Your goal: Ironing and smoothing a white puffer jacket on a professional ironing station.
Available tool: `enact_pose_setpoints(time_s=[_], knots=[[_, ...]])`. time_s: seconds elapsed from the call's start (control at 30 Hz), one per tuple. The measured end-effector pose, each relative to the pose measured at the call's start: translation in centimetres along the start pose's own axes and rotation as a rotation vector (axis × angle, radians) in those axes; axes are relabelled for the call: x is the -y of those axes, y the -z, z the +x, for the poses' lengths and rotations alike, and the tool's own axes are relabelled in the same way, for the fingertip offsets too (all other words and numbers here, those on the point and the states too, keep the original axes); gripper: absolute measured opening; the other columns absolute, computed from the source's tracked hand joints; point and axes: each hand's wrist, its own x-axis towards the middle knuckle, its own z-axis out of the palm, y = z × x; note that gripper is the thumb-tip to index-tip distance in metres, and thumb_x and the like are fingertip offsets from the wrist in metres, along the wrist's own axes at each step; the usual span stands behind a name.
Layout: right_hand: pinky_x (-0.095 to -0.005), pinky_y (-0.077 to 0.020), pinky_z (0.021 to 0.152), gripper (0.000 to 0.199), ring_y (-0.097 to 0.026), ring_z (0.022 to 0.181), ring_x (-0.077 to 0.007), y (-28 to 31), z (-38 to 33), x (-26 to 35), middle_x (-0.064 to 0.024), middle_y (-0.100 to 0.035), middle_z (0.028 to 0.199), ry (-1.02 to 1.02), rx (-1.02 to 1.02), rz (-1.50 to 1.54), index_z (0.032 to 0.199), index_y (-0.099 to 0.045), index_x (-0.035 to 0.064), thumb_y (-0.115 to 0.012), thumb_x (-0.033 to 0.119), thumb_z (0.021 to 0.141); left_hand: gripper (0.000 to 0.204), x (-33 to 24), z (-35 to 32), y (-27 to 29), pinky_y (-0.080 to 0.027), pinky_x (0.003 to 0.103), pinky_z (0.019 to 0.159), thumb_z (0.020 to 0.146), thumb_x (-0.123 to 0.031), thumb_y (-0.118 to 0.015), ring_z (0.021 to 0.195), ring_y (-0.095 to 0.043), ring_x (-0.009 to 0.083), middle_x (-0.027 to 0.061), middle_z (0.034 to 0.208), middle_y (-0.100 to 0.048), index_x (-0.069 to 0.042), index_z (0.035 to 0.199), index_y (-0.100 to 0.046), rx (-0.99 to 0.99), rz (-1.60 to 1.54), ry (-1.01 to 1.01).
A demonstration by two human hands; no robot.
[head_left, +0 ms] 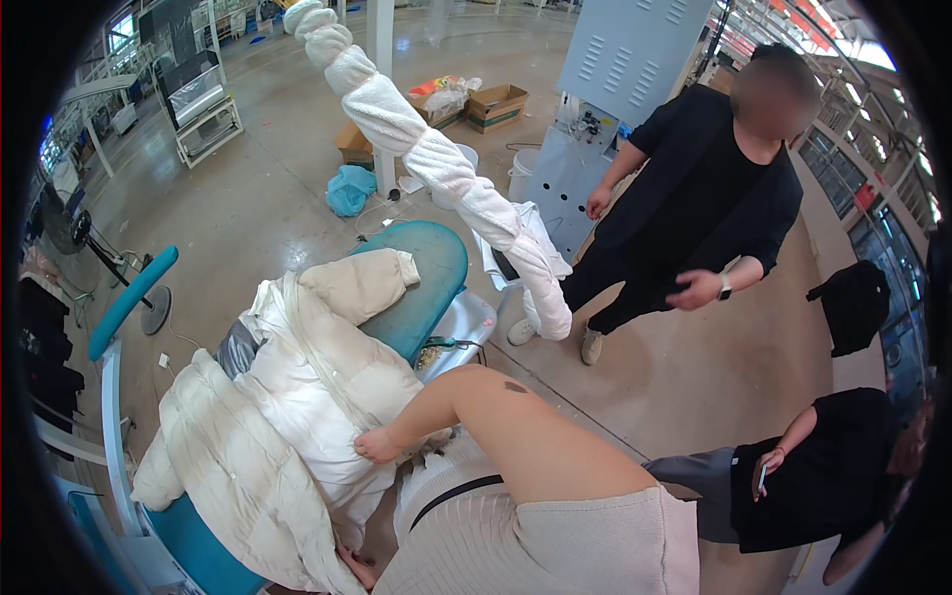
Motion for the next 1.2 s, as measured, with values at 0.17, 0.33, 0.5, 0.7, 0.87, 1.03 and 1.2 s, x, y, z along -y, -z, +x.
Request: enact_pose_setpoints(time_s=[0.17,0.33,0.5,0.7,0.87,1.03,1.2], knots=[[-0.0391,-0.0364,0.091,0.023,-0.054,0.103,-0.0199,-1.0,0.3,1.3,0.0030,-0.067,0.098,-0.050,0.010,-0.001,0.088,-0.072,0.0188,-0.055,0.032,0.082,0.026,-1.8,-3.7,-4.5,-0.036,0.019,0.056,0.093,-0.039,-0.058,0.062,-0.043,0.0023,-0.0070,0.072,-0.051,-0.013,0.096,-0.061,-0.158,0.083,-0.031],[-0.0405,-0.0372,0.089,0.024,-0.054,0.101,-0.0212,-6.8,1.1,2.5,-0.0004,-0.066,0.097,0.053,0.056,0.077,0.086,-0.072,0.0169,-0.056,0.034,0.080,0.026,-3.8,-6.2,-6.2,-0.037,0.020,0.060,0.095,-0.037,-0.056,0.063,-0.044,0.0031,-0.0061,0.073,-0.051,-0.012,0.100,-0.063,-0.275,0.162,-0.074],[-0.0412,-0.0381,0.088,0.025,-0.054,0.100,-0.0224,-2.2,0.1,1.7,-0.0037,-0.066,0.097,0.043,-0.037,0.060,0.083,-0.072,0.0150,-0.058,0.035,0.077,0.027,-0.9,-2.3,0.7,-0.036,0.019,0.049,0.092,-0.041,-0.060,0.061,-0.044,0.0006,-0.0087,0.073,-0.052,-0.014,0.093,-0.059,-0.117,-0.041,0.153],[-0.0408,-0.0401,0.084,0.025,-0.056,0.096,-0.0228,0.5,-2.6,0.1,-0.0035,-0.066,0.095,0.022,-0.138,0.004,0.081,-0.071,0.0141,-0.059,0.034,0.074,0.023,1.9,1.6,5.8,-0.037,0.018,0.050,0.093,-0.038,-0.058,0.062,-0.044,0.0000,-0.0092,0.073,-0.052,-0.015,0.092,-0.059,0.059,0.321,0.124],[-0.0426,-0.0381,0.094,0.040,-0.050,0.112,-0.0253,6.4,-1.1,-0.8,-0.0095,-0.055,0.121,0.173,0.298,-0.043,0.113,-0.059,0.0101,-0.052,0.038,0.085,0.022,0.4,-1.9,3.2,-0.037,0.017,0.052,0.093,-0.038,-0.058,0.060,-0.043,0.0000,-0.0097,0.072,-0.051,-0.016,0.092,-0.058,0.060,0.348,0.159],[-0.0421,-0.0393,0.091,0.034,-0.052,0.107,-0.0246,3.5,-2.1,-1.5,-0.0083,-0.056,0.115,0.193,0.343,0.019,0.106,-0.060,0.0111,-0.054,0.037,0.084,0.021,-0.5,-4.0,-1.3,-0.035,0.017,0.051,0.093,-0.039,-0.058,0.059,-0.042,0.0001,-0.0099,0.070,-0.050,-0.017,0.091,-0.057,0.006,0.208,0.148],[-0.0401,-0.0430,0.079,0.019,-0.059,0.089,-0.0220,-3.7,-1.2,0.2,-0.0028,-0.064,0.091,0.177,0.095,0.134,0.074,-0.069,0.0149,-0.060,0.032,0.073,0.020,0.1,-3.4,-1.0,-0.038,0.018,0.060,0.095,-0.034,-0.057,0.068,-0.047,0.0016,-0.0074,0.078,-0.055,-0.014,0.098,-0.060,0.107,0.168,0.198]])
